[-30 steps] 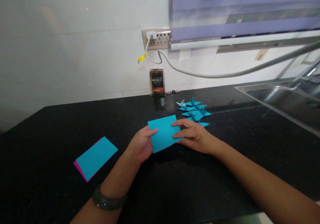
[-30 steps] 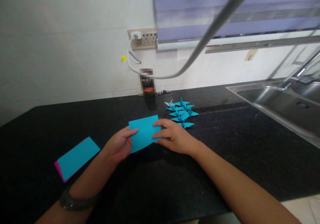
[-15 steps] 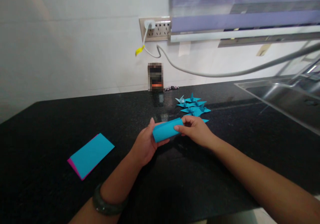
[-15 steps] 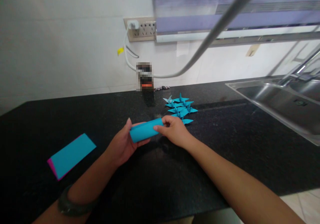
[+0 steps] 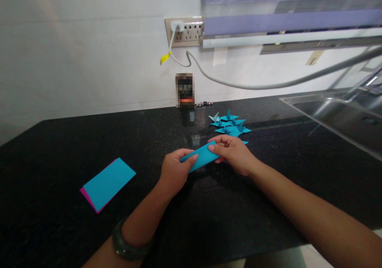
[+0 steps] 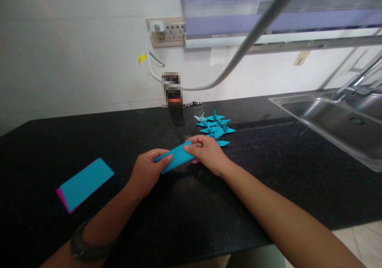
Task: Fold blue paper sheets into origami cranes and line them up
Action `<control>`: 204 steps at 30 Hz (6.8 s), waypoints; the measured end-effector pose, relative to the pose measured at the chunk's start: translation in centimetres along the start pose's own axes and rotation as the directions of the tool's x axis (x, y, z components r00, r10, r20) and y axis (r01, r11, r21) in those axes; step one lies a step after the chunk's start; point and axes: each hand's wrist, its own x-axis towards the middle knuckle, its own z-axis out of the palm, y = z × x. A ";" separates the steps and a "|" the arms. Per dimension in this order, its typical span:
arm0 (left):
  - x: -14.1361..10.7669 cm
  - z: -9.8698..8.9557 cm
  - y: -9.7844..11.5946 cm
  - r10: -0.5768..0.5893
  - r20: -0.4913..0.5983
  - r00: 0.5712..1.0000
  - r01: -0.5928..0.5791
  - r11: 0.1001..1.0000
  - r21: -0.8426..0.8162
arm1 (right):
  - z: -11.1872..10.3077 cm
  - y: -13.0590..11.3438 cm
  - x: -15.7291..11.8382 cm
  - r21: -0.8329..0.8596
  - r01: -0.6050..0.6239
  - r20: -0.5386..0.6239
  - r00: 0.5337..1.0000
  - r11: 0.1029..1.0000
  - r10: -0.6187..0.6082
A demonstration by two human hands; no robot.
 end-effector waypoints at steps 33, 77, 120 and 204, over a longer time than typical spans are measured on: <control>-7.8 -1.4 -1.3 -0.227 0.111 0.968 0.230 0.973 -0.022 | 1.5 3.6 -8.6 -0.448 0.004 -0.032 0.999 0.894 -0.020; -4.3 -2.3 -0.9 -0.169 0.092 0.981 0.178 0.979 -0.097 | 1.0 2.0 -5.0 -0.408 -0.044 -0.009 0.999 0.912 0.044; 2.3 -1.6 -2.3 -0.196 0.086 0.977 0.211 0.947 -0.240 | -0.2 2.1 1.7 -0.405 0.047 -0.007 0.998 0.913 -0.054; -1.0 -0.1 -1.5 0.232 0.574 0.786 -0.604 0.488 0.630 | 2.5 -0.7 -3.7 -0.938 0.225 0.182 0.967 -0.263 0.180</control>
